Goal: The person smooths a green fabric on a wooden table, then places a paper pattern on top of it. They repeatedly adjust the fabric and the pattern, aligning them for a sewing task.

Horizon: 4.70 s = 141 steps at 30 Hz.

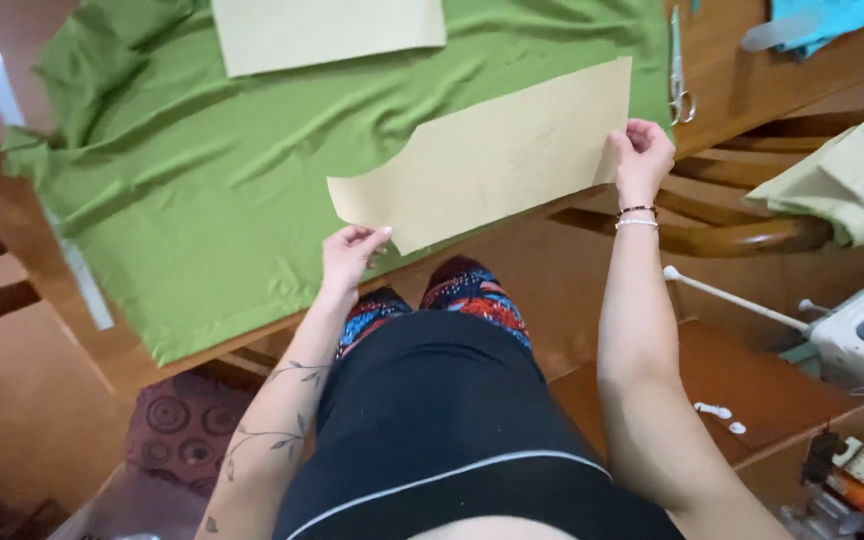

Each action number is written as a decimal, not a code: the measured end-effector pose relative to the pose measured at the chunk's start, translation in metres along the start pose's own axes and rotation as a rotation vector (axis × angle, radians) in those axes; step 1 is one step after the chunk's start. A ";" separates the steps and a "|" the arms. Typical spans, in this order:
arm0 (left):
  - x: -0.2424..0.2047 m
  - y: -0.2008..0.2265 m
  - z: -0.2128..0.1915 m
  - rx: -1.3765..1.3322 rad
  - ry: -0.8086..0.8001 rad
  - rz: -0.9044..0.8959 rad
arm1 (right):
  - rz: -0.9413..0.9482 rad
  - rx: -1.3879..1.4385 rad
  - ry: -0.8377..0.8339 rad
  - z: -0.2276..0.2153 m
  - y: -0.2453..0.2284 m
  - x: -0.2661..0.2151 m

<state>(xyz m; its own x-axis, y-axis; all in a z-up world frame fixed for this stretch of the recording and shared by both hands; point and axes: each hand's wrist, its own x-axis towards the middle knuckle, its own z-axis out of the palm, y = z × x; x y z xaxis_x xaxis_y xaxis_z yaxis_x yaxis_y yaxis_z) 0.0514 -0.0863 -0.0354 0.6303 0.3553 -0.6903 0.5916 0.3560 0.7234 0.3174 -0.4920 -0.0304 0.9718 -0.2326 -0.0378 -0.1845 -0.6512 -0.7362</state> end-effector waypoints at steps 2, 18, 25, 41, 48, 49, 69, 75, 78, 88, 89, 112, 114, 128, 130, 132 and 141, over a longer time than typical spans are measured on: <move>-0.002 0.005 0.033 0.008 0.018 -0.083 | 0.050 -0.090 0.021 -0.004 0.027 0.034; -0.017 0.031 0.129 0.265 0.283 -0.265 | 0.083 -0.181 -0.130 -0.026 0.012 0.078; -0.016 0.036 0.137 0.264 0.342 -0.306 | 0.013 -0.177 -0.083 -0.025 0.010 0.073; -0.018 0.039 0.138 0.187 0.333 -0.284 | -0.351 -0.400 -0.268 0.003 -0.030 0.100; -0.015 0.029 0.132 0.179 0.287 -0.232 | -0.713 -0.479 -0.110 0.034 -0.024 0.158; -0.013 0.026 0.131 0.181 0.281 -0.229 | -0.763 -0.498 -0.088 0.034 -0.021 0.161; -0.009 0.022 0.129 0.184 0.269 -0.233 | -0.756 -0.354 0.078 0.015 -0.006 0.124; -0.012 0.028 0.130 0.181 0.272 -0.245 | -0.689 -0.257 0.065 0.000 -0.015 0.094; -0.013 0.030 0.131 0.203 0.279 -0.267 | -0.671 -0.241 0.091 0.003 -0.010 0.096; -0.017 0.040 0.132 0.269 0.277 -0.283 | -0.680 -0.048 0.072 -0.002 -0.040 0.085; -0.017 0.041 0.133 0.293 0.279 -0.296 | -0.678 -0.042 0.071 -0.004 -0.044 0.078; -0.021 -0.008 0.126 0.008 0.219 0.023 | -0.205 0.092 -1.186 -0.001 -0.081 -0.074; -0.018 -0.013 0.126 0.032 0.234 0.075 | 0.161 0.090 -1.390 -0.012 -0.105 -0.075; -0.077 0.100 0.113 0.559 0.410 1.028 | -1.293 -0.088 -1.067 -0.010 -0.325 -0.067; -0.105 0.133 0.080 0.337 0.292 1.000 | -1.326 0.046 -1.099 -0.026 -0.365 -0.077; -0.112 0.139 0.046 0.112 0.160 0.967 | -1.341 0.173 -1.127 -0.027 -0.383 -0.078; -0.066 0.002 -0.097 -0.442 -0.367 0.399 | -0.830 0.750 -0.606 0.077 -0.379 -0.079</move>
<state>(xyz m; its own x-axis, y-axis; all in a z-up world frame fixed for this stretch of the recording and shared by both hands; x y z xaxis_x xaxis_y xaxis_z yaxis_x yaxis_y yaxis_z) -0.0384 -0.0253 0.0102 0.9321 0.2446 -0.2670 0.0683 0.6052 0.7931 0.3219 -0.1713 0.1998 0.7028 0.5422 0.4605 0.4443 0.1710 -0.8794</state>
